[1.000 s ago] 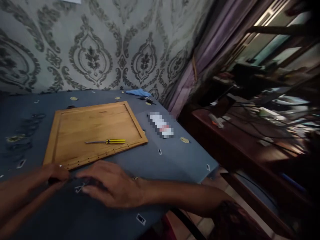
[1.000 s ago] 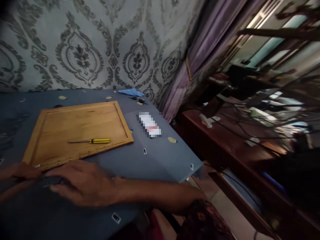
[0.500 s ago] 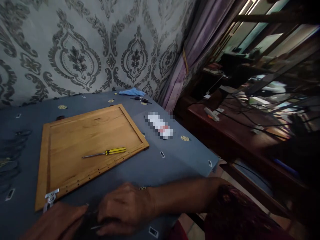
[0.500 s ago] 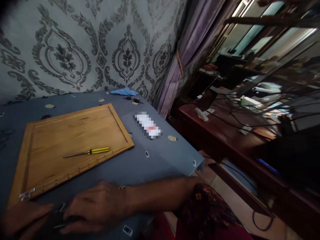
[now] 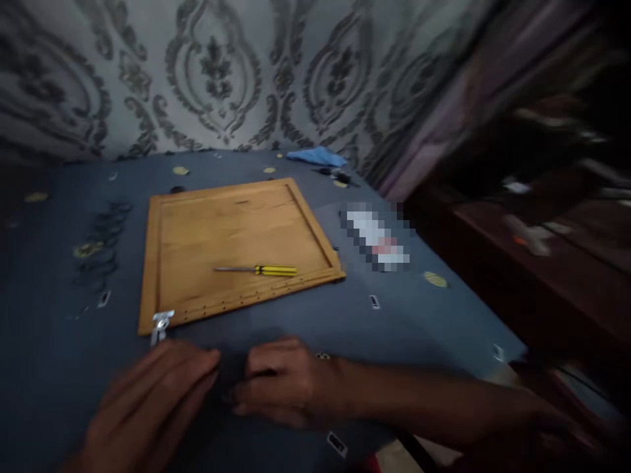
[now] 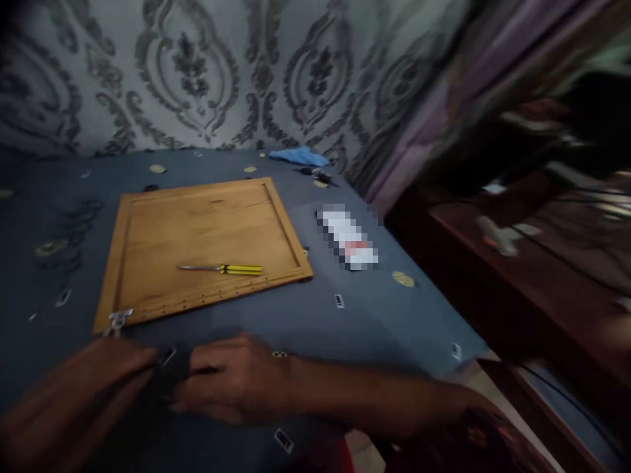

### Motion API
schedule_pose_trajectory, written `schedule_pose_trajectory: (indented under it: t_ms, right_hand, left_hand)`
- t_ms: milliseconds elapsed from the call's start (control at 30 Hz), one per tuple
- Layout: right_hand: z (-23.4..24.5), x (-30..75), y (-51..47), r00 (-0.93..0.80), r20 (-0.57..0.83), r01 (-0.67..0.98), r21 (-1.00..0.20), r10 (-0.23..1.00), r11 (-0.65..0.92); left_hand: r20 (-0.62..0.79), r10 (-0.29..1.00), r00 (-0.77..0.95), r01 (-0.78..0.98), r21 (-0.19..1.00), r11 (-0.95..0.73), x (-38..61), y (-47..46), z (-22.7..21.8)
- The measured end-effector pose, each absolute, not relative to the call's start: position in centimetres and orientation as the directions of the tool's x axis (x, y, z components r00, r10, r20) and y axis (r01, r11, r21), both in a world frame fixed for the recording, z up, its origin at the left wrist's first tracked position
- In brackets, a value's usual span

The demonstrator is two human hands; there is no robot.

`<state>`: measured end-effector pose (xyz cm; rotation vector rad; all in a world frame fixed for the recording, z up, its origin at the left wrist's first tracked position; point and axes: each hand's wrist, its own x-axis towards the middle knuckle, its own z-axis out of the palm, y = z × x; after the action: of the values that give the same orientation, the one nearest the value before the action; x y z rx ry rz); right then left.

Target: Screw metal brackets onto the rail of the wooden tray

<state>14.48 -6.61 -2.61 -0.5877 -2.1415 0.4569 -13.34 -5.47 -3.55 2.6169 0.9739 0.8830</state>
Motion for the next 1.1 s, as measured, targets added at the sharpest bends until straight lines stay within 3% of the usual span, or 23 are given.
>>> schedule_pose_trajectory:
  t_ms: [67,167,267,333,467,600,767,1100]
  right_hand:
    - [-2.3,14.7,-6.7,-0.519,0.622,0.208,-0.574,0.587,0.792]
    - [-2.0,14.9,-6.5,-0.501,0.457,0.182,-0.775,0.735,0.606]
    - [-1.9,14.9,-6.2,-0.433,0.355,0.131,-0.885,0.829,0.447]
    - [-1.8,14.7,-6.1,-0.420,0.289,0.116,-0.923,0.861,0.366]
    - [-1.3,13.8,-5.7,-0.382,0.191,0.084,-0.967,0.904,0.239]
    - [-0.6,11.9,-4.9,-0.367,-0.040,0.035,-0.999,0.929,-0.029]
    - [-0.9,9.1,-3.5,-0.412,-0.218,-0.066,-0.961,0.885,-0.267]
    - [-1.9,8.5,-2.6,-0.476,-0.285,-0.079,-0.928,0.832,-0.363]
  left_hand:
    - [0.396,0.549,0.736,0.473,0.279,-0.835,-12.5,-4.6,-1.4]
    - [0.454,0.569,0.686,0.517,0.246,-0.820,-11.9,-3.4,0.5]
    - [0.505,0.612,0.609,0.572,0.255,-0.780,-11.2,-2.9,1.5]
    - [0.641,0.540,0.546,0.563,0.197,-0.803,-10.7,-2.9,1.9]
    - [0.619,0.553,0.559,0.643,0.099,-0.760,-10.6,-2.7,3.1]
    - [0.469,0.669,0.577,0.694,0.151,-0.704,-11.8,-1.6,3.9]
    - [0.314,0.683,0.660,0.646,0.227,-0.729,-12.6,-0.1,3.3]
    - [0.196,0.700,0.686,0.651,0.263,-0.712,-12.5,0.6,1.2]
